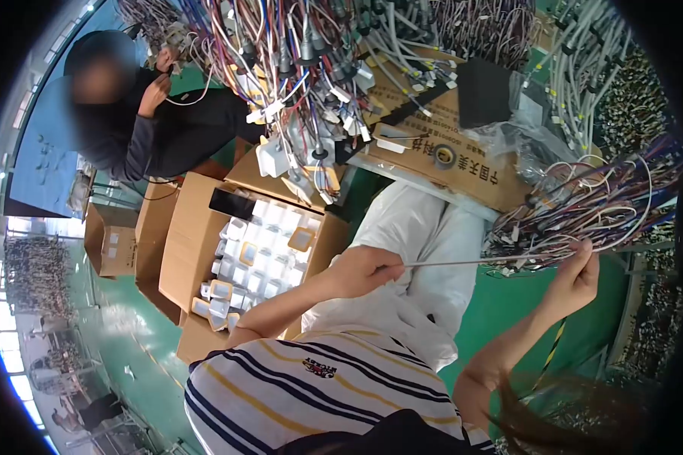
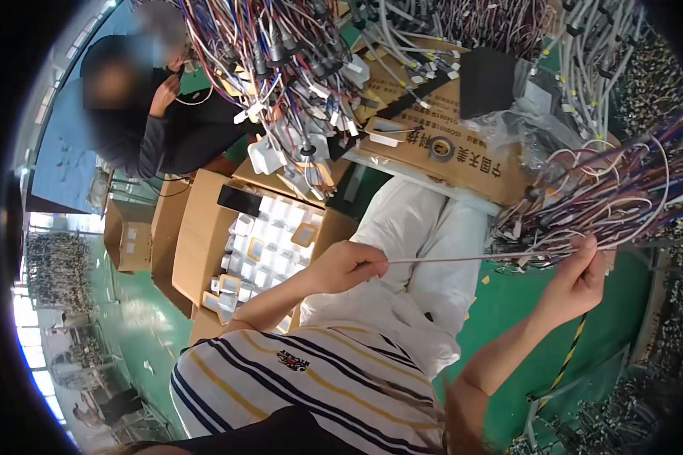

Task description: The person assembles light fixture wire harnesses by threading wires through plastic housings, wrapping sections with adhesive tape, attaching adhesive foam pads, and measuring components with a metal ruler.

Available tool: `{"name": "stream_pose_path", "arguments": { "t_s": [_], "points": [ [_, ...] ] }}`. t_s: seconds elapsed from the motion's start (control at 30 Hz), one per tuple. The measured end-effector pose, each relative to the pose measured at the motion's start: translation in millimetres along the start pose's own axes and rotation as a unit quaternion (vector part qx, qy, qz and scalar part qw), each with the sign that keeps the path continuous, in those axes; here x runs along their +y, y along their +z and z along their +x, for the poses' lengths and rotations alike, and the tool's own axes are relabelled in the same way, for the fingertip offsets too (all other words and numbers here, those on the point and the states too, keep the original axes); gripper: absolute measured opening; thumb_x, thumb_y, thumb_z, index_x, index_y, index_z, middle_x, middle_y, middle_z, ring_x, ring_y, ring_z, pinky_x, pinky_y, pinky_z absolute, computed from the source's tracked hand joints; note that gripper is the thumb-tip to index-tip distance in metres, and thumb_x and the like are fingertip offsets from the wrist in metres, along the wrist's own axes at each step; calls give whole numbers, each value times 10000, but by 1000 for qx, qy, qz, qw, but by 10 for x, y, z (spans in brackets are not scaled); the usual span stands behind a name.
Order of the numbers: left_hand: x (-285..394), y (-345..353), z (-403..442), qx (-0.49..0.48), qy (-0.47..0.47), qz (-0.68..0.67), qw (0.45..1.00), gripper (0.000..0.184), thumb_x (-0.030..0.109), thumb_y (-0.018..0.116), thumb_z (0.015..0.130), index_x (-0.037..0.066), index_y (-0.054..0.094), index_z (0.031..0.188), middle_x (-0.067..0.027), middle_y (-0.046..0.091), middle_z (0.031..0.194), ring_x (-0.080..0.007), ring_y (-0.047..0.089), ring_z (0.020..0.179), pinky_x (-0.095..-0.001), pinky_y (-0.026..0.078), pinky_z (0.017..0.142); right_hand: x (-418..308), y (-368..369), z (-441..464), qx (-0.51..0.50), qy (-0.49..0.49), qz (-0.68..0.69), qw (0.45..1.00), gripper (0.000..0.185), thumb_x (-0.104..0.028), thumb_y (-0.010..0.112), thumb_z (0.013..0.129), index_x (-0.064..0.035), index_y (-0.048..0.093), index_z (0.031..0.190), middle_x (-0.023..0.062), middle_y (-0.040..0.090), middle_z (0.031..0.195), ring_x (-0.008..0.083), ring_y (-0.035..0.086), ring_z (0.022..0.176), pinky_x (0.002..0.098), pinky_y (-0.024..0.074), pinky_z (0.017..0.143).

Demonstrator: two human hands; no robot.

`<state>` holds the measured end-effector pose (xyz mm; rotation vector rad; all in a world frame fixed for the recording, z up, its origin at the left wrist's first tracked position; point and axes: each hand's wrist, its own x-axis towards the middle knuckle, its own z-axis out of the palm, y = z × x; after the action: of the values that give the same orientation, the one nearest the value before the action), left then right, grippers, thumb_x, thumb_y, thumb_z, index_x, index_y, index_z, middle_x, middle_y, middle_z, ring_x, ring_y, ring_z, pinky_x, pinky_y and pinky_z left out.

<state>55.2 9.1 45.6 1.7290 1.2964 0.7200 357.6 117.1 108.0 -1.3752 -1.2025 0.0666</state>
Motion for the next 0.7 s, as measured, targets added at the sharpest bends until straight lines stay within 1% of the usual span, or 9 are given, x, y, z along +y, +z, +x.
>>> {"name": "stream_pose_path", "arguments": {
  "t_s": [0.07,0.1,0.13,0.2,0.3,0.4,0.5,0.6,0.7],
  "points": [
    [-42,57,-65,0,0,-29,1000,136,168,586,909,55,651,870,-95,625,727,-271,610,661,-343,468,599,110,75,-154,57,-6,45,997,248,-230,597,966,9,649,922,-36,450,641,28,343,557,233,246,462],
    [-32,72,-60,13,4,-1,1000,134,171,596,903,55,652,867,-99,625,731,-279,611,668,-351,469,601,156,141,-242,141,-116,37,982,205,-180,606,956,4,622,1047,0,502,698,57,386,571,241,308,466],
    [-16,99,-44,26,6,27,999,133,174,605,898,55,652,864,-103,625,736,-287,612,675,-359,470,603,219,74,-519,98,-158,29,982,178,-171,603,951,0,621,1000,32,549,795,96,474,633,240,386,528],
    [35,166,-25,39,17,48,998,142,197,609,893,65,653,865,-110,626,743,-306,617,697,-386,476,616,-36,114,-883,-98,-278,45,954,136,-149,606,928,-19,630,961,77,597,889,167,580,695,282,481,609],
    [150,137,15,31,30,55,998,180,252,604,895,79,654,892,-122,625,765,-329,624,747,-423,486,652,-562,436,-1009,-447,-355,10,821,99,-114,596,897,-44,655,934,110,614,840,252,613,712,369,488,650],
    [108,40,55,41,28,43,998,231,264,629,892,55,640,990,-127,619,832,-314,615,814,-398,481,705,-237,521,-1130,-583,-84,193,785,110,-88,571,914,-15,654,922,103,606,791,219,593,693,327,469,654],
    [-122,115,99,60,116,-68,989,492,235,722,849,22,524,1246,-103,594,982,-247,569,948,-324,456,841,-156,582,-1099,-560,28,201,803,93,-50,564,915,4,637,933,97,599,787,196,573,677,287,450,640],
    [-30,185,61,80,-44,-124,988,576,207,783,789,32,492,1253,-77,600,984,-194,573,932,-305,457,855,-20,654,-958,-467,-34,193,862,82,-26,573,907,21,632,939,95,594,769,158,559,651,266,433,599],
    [-209,145,78,77,-105,-146,981,514,179,816,742,24,542,1148,-63,602,978,-145,572,925,-295,464,841,4,618,-902,-515,87,239,819,116,-16,575,905,11,656,984,85,657,822,120,580,665,240,438,576]
  ]
}}
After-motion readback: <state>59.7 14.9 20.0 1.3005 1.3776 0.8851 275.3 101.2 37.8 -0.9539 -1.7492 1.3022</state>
